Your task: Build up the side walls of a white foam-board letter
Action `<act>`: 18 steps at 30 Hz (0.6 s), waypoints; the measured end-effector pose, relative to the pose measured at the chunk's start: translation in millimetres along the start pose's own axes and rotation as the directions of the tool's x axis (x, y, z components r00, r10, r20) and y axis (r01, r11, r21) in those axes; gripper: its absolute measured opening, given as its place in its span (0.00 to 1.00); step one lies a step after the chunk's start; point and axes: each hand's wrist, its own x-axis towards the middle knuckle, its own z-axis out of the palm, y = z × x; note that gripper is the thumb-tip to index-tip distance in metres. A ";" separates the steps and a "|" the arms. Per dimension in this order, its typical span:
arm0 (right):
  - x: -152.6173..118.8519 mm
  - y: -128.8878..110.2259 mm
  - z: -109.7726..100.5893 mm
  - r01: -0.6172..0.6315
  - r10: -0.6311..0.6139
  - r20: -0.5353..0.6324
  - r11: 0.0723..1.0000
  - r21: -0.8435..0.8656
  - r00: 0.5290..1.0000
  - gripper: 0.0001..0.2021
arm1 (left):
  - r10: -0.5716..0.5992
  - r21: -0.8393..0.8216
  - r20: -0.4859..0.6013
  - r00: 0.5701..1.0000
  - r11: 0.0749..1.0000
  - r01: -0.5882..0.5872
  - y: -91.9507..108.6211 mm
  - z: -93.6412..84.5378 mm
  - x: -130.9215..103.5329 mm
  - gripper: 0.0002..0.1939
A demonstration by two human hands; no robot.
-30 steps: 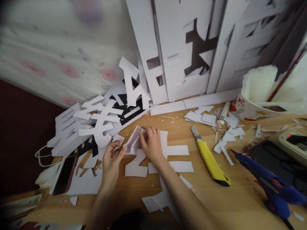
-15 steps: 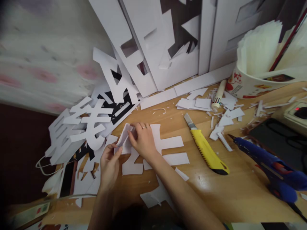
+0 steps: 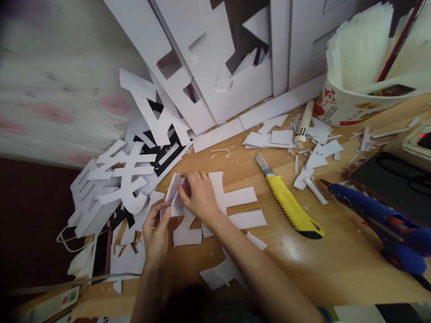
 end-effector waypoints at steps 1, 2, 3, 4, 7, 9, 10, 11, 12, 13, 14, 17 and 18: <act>0.2 0.1 0.1 0.002 -0.002 0.001 1.000 0.001 1.000 0.09 | 0.014 0.027 0.001 1.000 1.000 -0.014 -2.8 -1.3 0.3 0.10; 0.4 0.2 0.2 0.002 -0.002 0.002 1.000 0.002 1.000 0.09 | 0.028 0.056 0.001 1.000 0.998 -0.028 -5.4 -2.7 0.3 0.11; 0.5 0.2 0.2 0.002 -0.002 0.003 1.000 0.001 1.000 0.09 | 0.041 0.089 0.004 0.999 0.995 -0.041 -7.6 -4.2 0.1 0.12; 0.5 0.2 0.1 0.001 -0.001 0.004 1.000 -0.001 1.000 0.08 | 0.052 0.121 0.011 0.999 0.991 -0.053 -9.2 -5.9 -0.5 0.12; 0.2 0.0 -0.2 -0.008 0.008 0.000 1.000 -0.008 1.000 0.08 | 0.086 0.170 0.061 0.994 0.981 -0.095 -9.7 -10.8 -3.2 0.14; 0.0 -0.1 -0.3 -0.010 0.010 -0.002 1.000 -0.012 1.000 0.08 | 0.121 0.165 0.114 0.986 0.977 -0.138 -7.5 -13.4 -4.4 0.18; -0.1 -0.1 -0.3 -0.010 0.010 -0.003 1.000 -0.013 1.000 0.09 | 0.148 0.176 0.135 0.980 0.970 -0.170 -6.2 -14.5 -4.3 0.21; -0.2 -0.1 -0.2 -0.009 0.009 -0.002 1.000 -0.014 1.000 0.09 | 0.179 0.208 0.151 0.972 0.956 -0.208 -5.2 -15.6 -3.6 0.22; -0.3 -0.1 -0.2 -0.007 0.007 0.000 1.000 -0.015 1.000 0.09 | 0.214 0.261 0.162 0.963 0.932 -0.251 -4.6 -16.5 -2.5 0.22; -0.3 -0.1 -0.2 -0.005 0.005 0.002 1.000 -0.016 1.000 0.09 | 0.250 0.322 0.170 0.953 0.900 -0.294 -4.6 -17.4 -1.1 0.21; -0.4 -0.1 -0.3 -0.002 0.002 0.003 1.000 -0.017 1.000 0.10 | 0.281 0.381 0.178 0.943 0.864 -0.330 -5.2 -18.3 0.3 0.19; -0.7 -0.1 -0.6 0.012 -0.012 0.012 1.000 -0.014 1.000 0.11 | 0.331 0.471 0.201 0.922 0.793 -0.387 -10.7 -20.3 2.9 0.17; -0.7 -0.1 -0.7 0.014 -0.014 0.013 1.000 -0.014 1.000 0.11 | 0.337 0.476 0.201 0.920 0.787 -0.392 -13.3 -20.7 2.8 0.17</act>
